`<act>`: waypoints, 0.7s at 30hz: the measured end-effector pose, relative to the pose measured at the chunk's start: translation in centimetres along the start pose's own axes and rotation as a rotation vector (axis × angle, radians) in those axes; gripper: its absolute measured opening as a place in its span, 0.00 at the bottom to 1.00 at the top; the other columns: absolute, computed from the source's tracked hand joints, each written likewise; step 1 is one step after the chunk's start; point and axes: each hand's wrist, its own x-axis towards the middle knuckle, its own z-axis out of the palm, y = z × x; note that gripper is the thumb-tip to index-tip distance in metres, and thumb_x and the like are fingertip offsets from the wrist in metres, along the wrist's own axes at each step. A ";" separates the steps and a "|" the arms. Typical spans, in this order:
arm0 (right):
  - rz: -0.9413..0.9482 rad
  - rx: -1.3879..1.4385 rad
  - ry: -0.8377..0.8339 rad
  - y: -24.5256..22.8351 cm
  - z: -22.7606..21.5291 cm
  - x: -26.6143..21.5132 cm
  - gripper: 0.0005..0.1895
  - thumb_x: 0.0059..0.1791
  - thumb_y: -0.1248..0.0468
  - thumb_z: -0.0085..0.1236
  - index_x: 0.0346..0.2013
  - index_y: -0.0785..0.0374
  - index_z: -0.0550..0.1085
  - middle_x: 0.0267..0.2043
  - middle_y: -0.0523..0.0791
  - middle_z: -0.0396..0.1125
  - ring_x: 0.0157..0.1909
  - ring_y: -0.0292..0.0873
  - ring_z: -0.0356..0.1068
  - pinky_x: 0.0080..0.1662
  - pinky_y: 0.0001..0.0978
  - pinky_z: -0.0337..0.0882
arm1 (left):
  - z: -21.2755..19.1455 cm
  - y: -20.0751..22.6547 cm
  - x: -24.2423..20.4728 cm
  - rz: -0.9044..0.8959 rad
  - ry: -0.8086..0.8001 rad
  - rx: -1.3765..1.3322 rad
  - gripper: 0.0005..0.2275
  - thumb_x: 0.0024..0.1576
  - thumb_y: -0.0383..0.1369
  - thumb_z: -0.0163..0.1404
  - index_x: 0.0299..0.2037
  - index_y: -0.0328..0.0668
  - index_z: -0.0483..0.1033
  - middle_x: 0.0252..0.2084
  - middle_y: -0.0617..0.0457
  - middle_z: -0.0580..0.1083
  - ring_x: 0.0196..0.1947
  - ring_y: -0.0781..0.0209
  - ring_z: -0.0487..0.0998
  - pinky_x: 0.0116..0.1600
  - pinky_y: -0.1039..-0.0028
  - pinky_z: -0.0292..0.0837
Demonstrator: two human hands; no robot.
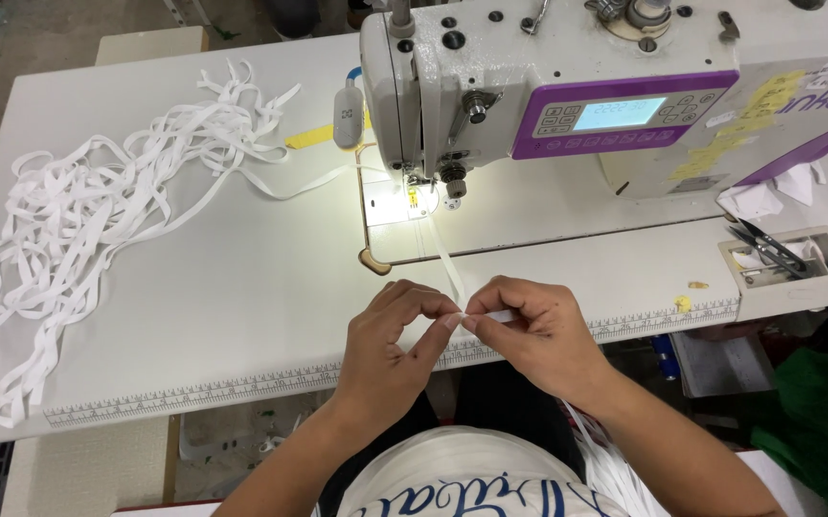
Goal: Sewing white elastic bands using an industrial sewing machine
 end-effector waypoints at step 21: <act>-0.061 0.061 -0.001 -0.3 -0.3 1.0 0.08 0.46 0.77 0.55 0.25 0.68 0.79 0.16 0.43 0.63 0.26 0.32 0.55 0.29 0.25 0.62 | -0.1 -1.2 0.4 0.023 -0.081 -0.068 0.03 0.60 0.27 0.51 0.35 0.41 0.77 0.29 0.52 0.73 0.36 0.56 0.78 0.43 0.64 0.75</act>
